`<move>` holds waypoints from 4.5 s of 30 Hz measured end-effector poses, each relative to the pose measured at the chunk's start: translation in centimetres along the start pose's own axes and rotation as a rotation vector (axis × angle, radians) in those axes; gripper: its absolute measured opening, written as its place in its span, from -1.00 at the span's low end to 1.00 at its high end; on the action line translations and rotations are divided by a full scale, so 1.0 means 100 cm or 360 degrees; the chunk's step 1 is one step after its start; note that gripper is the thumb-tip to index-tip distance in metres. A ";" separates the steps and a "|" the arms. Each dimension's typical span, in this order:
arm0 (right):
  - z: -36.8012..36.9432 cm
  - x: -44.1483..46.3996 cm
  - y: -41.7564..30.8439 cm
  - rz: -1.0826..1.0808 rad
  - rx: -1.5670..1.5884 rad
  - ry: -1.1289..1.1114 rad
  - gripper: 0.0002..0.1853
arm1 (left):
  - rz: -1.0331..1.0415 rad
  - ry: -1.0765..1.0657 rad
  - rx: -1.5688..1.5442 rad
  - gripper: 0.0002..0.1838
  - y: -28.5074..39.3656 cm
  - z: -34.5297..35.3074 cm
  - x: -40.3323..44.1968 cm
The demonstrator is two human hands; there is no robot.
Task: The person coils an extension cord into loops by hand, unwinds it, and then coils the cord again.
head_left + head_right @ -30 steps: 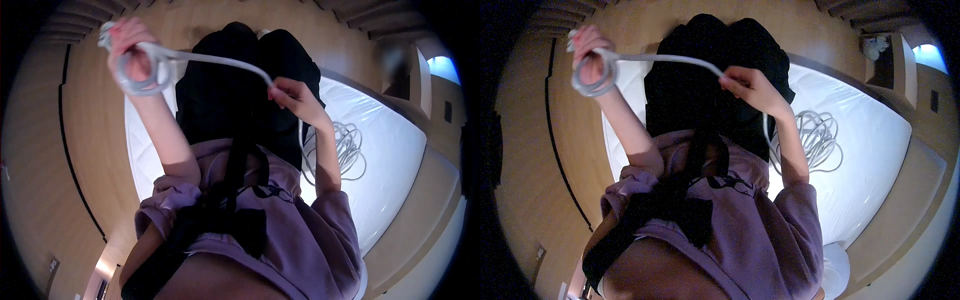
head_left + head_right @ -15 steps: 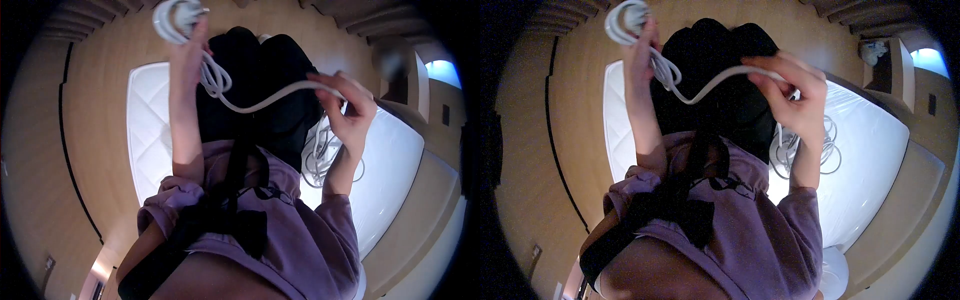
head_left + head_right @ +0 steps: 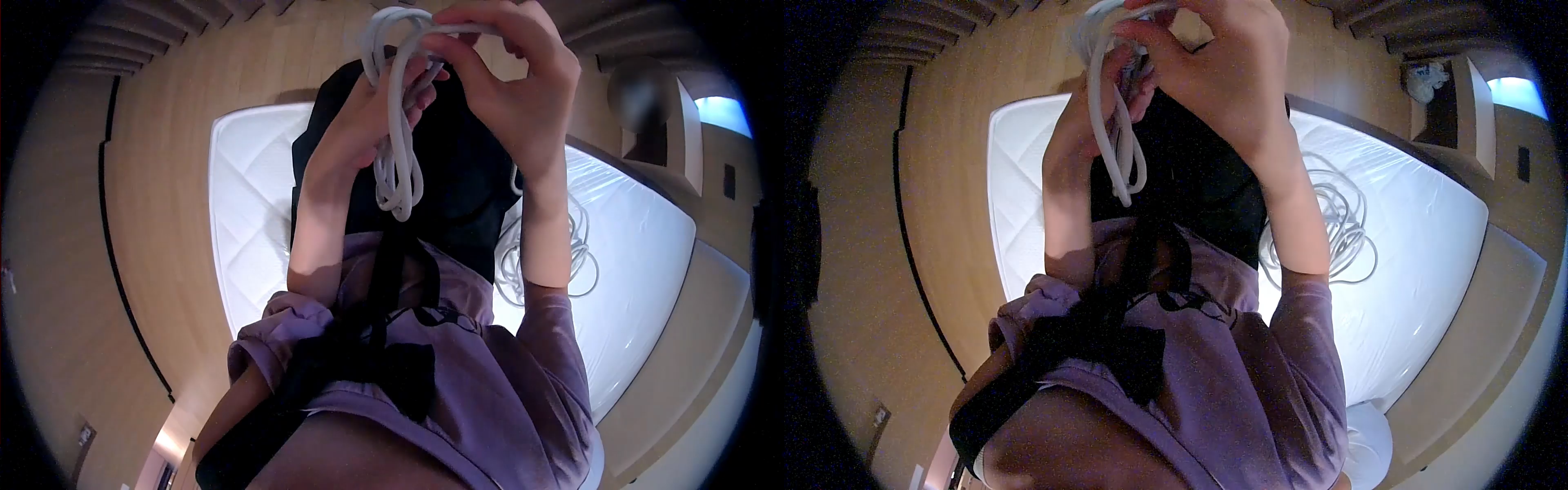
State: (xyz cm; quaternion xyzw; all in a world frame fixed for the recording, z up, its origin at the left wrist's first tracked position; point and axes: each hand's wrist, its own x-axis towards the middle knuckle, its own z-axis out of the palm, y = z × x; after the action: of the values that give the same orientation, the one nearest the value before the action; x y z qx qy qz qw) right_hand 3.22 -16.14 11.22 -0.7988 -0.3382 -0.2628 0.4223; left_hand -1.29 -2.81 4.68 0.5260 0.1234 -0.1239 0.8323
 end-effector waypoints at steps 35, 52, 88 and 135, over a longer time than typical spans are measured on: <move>0.020 -0.094 0.063 0.1477 0.1162 -0.0526 -0.69 | 0.0091 -0.0723 -0.0672 -0.77 0.001 -0.026 0.010; 0.021 -0.118 0.014 0.1092 0.0778 -0.0456 -0.75 | 0.0313 -0.0370 -0.0764 -0.69 0.000 -0.045 0.017; 0.026 -0.085 0.012 0.0835 0.0873 -0.0470 -0.83 | 0.0180 -0.0578 -0.0877 -0.52 -0.005 -0.033 0.019; -0.021 -0.019 0.006 0.0237 0.0489 -0.0460 -0.67 | 0.0067 -0.0081 -0.0518 -0.47 -0.028 0.015 0.030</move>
State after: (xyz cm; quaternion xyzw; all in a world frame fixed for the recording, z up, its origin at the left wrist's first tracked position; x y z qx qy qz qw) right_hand 2.18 -18.81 10.61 -0.7772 -0.3714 -0.0591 0.5046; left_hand 0.68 -5.52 1.97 0.3835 0.1096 -0.0981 0.9117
